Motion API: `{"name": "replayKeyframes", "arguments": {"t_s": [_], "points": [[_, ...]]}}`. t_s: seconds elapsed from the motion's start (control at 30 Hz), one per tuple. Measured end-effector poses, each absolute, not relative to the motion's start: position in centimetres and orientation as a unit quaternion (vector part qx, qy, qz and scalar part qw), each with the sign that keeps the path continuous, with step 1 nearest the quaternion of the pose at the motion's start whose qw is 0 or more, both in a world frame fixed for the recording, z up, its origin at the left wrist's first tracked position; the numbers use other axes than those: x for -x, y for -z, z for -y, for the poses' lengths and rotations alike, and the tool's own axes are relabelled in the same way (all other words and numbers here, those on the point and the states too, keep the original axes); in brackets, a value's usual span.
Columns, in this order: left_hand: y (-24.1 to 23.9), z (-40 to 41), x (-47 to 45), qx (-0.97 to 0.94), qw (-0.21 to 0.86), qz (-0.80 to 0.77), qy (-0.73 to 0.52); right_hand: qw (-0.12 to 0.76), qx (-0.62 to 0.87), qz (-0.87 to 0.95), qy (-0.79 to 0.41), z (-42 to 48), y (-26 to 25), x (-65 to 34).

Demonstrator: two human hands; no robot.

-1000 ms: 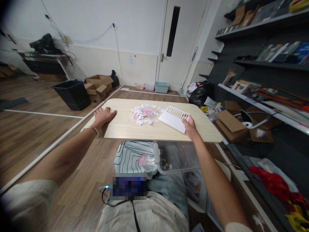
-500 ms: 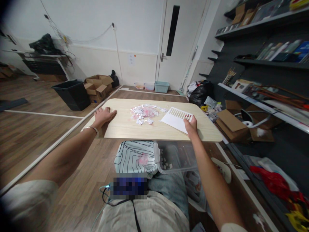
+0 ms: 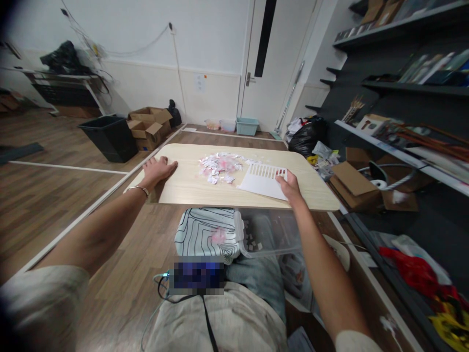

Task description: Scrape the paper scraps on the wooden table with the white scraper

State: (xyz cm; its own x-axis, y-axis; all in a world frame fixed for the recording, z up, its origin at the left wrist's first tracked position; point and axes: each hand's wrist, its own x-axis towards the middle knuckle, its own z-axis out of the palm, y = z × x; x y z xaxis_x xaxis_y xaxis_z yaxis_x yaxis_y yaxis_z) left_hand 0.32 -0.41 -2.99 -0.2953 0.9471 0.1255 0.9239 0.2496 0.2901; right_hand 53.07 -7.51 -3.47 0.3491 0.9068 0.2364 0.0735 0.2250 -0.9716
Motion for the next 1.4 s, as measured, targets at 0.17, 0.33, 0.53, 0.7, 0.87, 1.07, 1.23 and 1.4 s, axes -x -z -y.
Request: {"name": "replayKeyframes", "arguments": {"t_s": [0.17,0.33,0.53,0.7,0.87,1.07,1.23,1.4], "points": [[3.2,0.1,0.0,-0.591,0.039,-0.789,-0.163,0.627,0.532,0.459,-0.336,7.5,3.6,-53.3],[3.3,0.0,0.1,-0.594,0.038,-0.788,-0.157,0.631,0.530,0.447,-0.348,7.6,3.6,-53.5],[3.2,0.1,0.0,-0.593,0.039,-0.788,-0.160,0.628,0.516,0.458,-0.360,7.6,3.7,-53.8],[3.1,0.1,0.0,-0.593,0.034,-0.788,-0.162,0.615,0.519,0.494,-0.328,7.2,4.0,-53.9],[3.2,0.1,-0.1,-0.594,0.026,-0.787,-0.165,0.605,0.515,0.516,-0.321,7.2,4.2,-54.1],[3.2,0.1,-0.1,-0.592,0.027,-0.789,-0.163,0.586,0.519,0.539,-0.310,6.9,4.5,-54.6],[3.3,0.0,0.0,-0.592,0.024,-0.788,-0.166,0.592,0.540,0.525,-0.287,6.2,4.9,-55.1],[3.3,0.0,0.0,-0.592,0.029,-0.788,-0.166,0.598,0.548,0.515,-0.279,5.9,5.1,-55.3]]}}
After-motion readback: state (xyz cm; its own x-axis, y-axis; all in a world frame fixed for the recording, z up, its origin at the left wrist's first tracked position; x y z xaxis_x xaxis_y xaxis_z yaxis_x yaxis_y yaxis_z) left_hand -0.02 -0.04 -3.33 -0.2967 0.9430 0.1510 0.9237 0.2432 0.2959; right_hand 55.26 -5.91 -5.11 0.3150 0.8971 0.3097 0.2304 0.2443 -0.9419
